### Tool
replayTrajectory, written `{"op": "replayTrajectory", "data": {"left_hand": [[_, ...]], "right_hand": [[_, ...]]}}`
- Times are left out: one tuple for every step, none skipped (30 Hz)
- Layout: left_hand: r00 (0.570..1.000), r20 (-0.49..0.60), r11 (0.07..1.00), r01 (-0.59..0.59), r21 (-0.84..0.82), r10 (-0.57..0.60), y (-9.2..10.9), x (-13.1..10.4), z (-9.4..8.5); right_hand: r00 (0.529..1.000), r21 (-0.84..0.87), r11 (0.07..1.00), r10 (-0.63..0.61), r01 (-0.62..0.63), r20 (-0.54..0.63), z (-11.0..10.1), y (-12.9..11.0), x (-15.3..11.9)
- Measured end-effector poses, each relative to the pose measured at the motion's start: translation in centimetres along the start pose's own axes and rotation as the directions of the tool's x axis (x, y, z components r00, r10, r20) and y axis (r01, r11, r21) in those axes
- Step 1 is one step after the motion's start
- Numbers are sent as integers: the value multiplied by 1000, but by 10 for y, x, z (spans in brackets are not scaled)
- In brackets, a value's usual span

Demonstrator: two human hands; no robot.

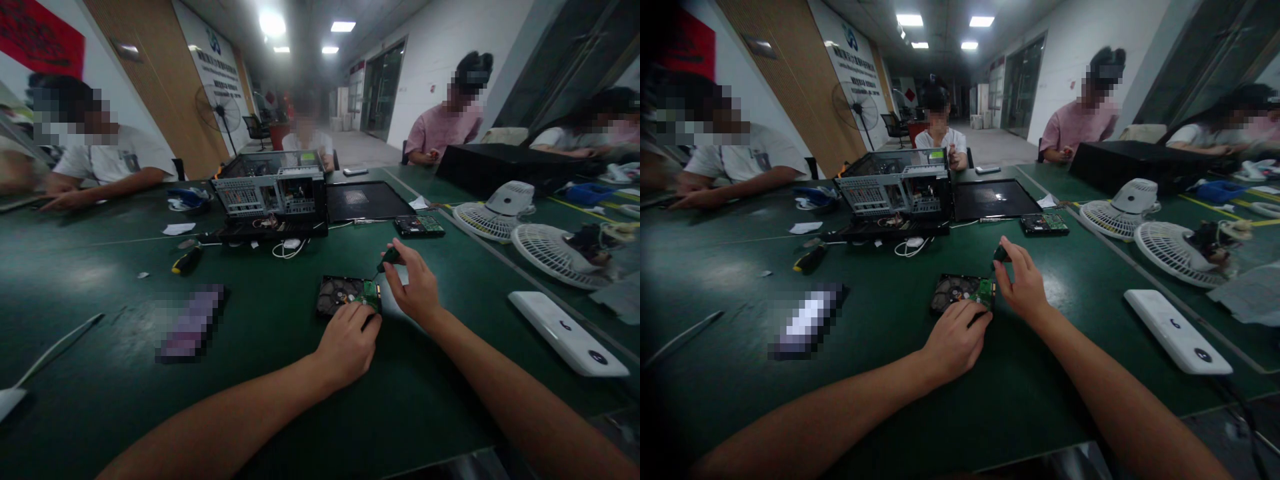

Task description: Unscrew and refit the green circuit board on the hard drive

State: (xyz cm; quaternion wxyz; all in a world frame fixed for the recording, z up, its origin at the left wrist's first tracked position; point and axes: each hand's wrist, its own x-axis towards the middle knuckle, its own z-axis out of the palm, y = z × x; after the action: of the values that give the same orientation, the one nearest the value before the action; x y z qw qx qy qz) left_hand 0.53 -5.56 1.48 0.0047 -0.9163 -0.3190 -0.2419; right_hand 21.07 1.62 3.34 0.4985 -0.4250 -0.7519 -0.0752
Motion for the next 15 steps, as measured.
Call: {"op": "replayTrajectory", "data": {"left_hand": [[1000,-1,1000,1,-2,-1,0,0,1],[1000,-3,1000,2,-3,-2,0,0,1],[1000,-5,1000,3,-4,-3,0,0,1],[1000,-5,1000,3,-4,-3,0,0,1],[1000,-4,1000,2,-4,-2,0,0,1],[1000,-3,1000,1,-3,-1,0,0,1],[1000,-2,1000,1,-2,-1,0,-1,1],[1000,0,1000,0,-1,0,-1,-1,0],[1000,2,1000,-1,0,1,-1,-1,0],[1000,3,1000,0,2,0,-1,-1,0],[1000,6,1000,2,3,-2,-1,-1,0],[1000,10,1000,2,3,-2,-1,-1,1],[1000,12,1000,2,2,-2,-1,-1,1],[1000,14,1000,1,-1,-1,-1,-1,2],[1000,14,1000,1,-3,-1,-1,-1,2]], "right_hand": [[1000,10,1000,8,-8,-5,1,1,-1],[1000,15,1000,15,-14,-12,2,2,-1],[1000,13,1000,17,-16,-20,2,2,-2],[999,5,1000,14,-14,-29,2,2,-2],[999,-5,1000,6,-7,-34,1,1,-2],[999,-16,1000,-5,4,-35,1,1,-2],[999,-26,1000,-16,15,-32,0,0,-2],[999,-34,999,-25,24,-27,0,0,-2],[999,-37,999,-30,29,-22,-1,0,-2],[999,-36,999,-33,32,-19,-1,0,-2],[999,-31,999,-34,34,-22,0,0,-2],[999,-25,999,-34,33,-30,0,1,-2],[999,-17,999,-33,32,-40,0,1,-2],[998,-8,1000,-30,30,-49,1,2,-1],[998,0,1000,-27,27,-55,1,2,-1]]}}
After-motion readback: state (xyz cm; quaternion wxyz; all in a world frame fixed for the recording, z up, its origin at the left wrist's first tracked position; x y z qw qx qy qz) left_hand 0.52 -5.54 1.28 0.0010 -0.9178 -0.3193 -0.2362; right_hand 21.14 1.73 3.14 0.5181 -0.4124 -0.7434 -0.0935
